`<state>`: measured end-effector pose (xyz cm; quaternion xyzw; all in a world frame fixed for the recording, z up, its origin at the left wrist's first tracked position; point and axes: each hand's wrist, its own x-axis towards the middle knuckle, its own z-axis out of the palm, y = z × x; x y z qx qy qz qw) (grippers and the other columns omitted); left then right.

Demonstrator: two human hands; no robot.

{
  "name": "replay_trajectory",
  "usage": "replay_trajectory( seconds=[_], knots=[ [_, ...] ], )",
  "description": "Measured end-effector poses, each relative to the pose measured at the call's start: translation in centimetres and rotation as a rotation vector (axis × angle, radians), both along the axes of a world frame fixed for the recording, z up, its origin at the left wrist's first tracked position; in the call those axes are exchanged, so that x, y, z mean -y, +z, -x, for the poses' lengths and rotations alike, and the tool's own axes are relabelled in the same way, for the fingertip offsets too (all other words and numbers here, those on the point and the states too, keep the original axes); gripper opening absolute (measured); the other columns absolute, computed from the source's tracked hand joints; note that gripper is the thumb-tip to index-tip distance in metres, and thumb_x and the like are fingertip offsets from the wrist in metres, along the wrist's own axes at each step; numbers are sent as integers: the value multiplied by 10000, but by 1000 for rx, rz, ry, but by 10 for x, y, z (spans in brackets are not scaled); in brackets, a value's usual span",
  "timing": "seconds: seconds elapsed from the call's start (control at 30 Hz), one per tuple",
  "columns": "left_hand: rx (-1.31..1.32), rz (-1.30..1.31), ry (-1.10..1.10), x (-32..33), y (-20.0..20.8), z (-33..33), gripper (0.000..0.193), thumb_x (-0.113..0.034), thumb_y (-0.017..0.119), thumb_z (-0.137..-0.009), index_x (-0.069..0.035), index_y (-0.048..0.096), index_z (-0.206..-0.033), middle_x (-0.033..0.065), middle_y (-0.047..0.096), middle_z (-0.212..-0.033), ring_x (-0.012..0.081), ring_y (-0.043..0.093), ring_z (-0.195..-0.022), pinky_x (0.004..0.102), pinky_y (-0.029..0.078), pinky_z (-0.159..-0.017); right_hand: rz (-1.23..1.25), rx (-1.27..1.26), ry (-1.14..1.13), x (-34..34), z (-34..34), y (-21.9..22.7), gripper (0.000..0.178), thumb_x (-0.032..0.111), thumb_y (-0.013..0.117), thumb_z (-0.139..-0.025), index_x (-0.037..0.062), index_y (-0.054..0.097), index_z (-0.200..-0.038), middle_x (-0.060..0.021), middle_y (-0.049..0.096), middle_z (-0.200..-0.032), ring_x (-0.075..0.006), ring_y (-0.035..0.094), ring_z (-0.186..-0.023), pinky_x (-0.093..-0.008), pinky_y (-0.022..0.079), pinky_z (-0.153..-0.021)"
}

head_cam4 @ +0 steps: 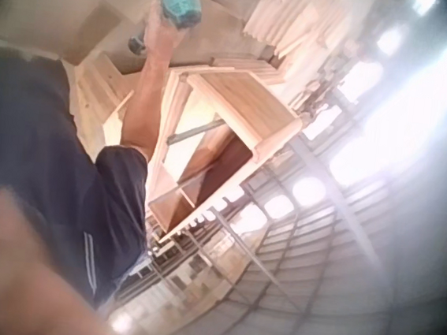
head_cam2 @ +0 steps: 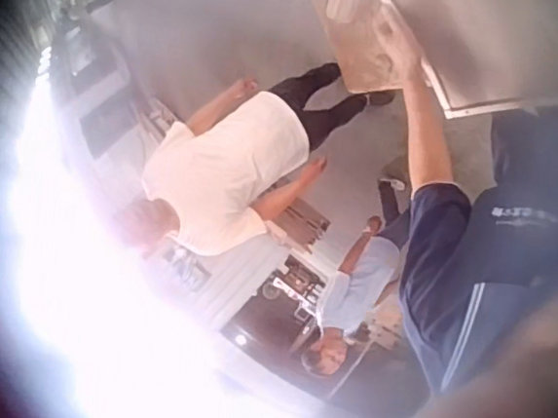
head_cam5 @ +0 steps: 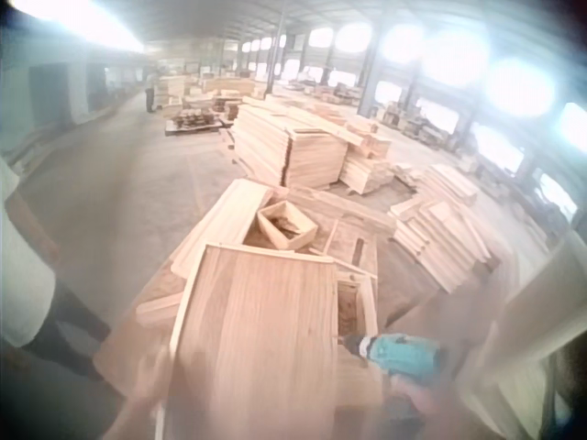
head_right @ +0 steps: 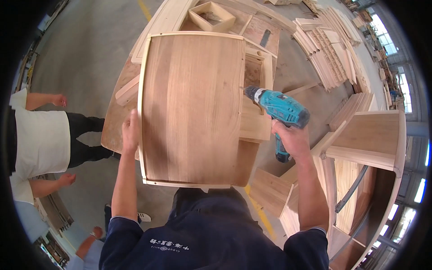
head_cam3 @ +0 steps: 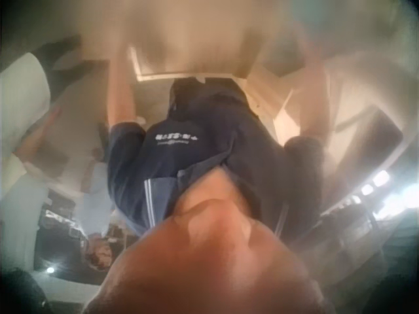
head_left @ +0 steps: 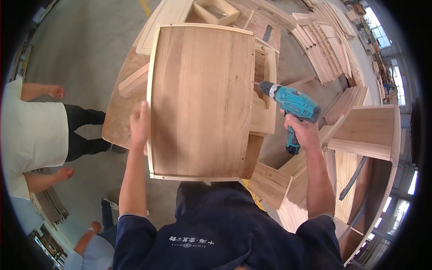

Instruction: The person assembles a wooden drawer by using a power drill to drive screws into pre-drilled holes, attaching the drawer front and sides, and then slides the completed drawer into a larger wooden cabinet frame.

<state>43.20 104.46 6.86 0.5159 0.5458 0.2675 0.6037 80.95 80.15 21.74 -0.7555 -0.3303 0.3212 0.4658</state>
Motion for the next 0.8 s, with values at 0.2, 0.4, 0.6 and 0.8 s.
replay_trajectory(
  seconds=[0.2,0.4,0.6,0.8],
  knots=[
    [-345,-948,-343,20,23,-147,428,-189,765,-846,-27,639,-1221,201,523,-1439,391,484,-1341,492,442,-1095,163,222,51,-37,-33,20,158,80,673,-881,36,704,-1030,-21,698,-851,-106,607,-707,-304,518,-678],
    [-427,-1150,-582,-17,12,-292,616,-353,690,-912,-6,542,-1398,139,430,-1563,323,294,-1511,520,168,-1254,266,400,42,-100,-64,22,234,196,684,-839,28,678,-1003,-91,681,-802,-150,608,-725,-346,525,-730],
    [-456,-1142,-558,-24,1,-314,638,-429,625,-943,-49,516,-1443,109,410,-1586,274,284,-1521,515,144,-1258,370,337,60,-120,-83,17,251,194,681,-817,42,691,-1016,-76,693,-806,-153,612,-729,-349,531,-735],
    [-497,-1102,-604,-29,1,-324,625,-432,620,-941,-67,528,-1439,110,417,-1582,274,288,-1519,518,147,-1255,358,297,49,-132,-93,3,238,187,677,-814,53,705,-1009,-60,694,-803,-147,614,-725,-341,528,-722]
  ],
)
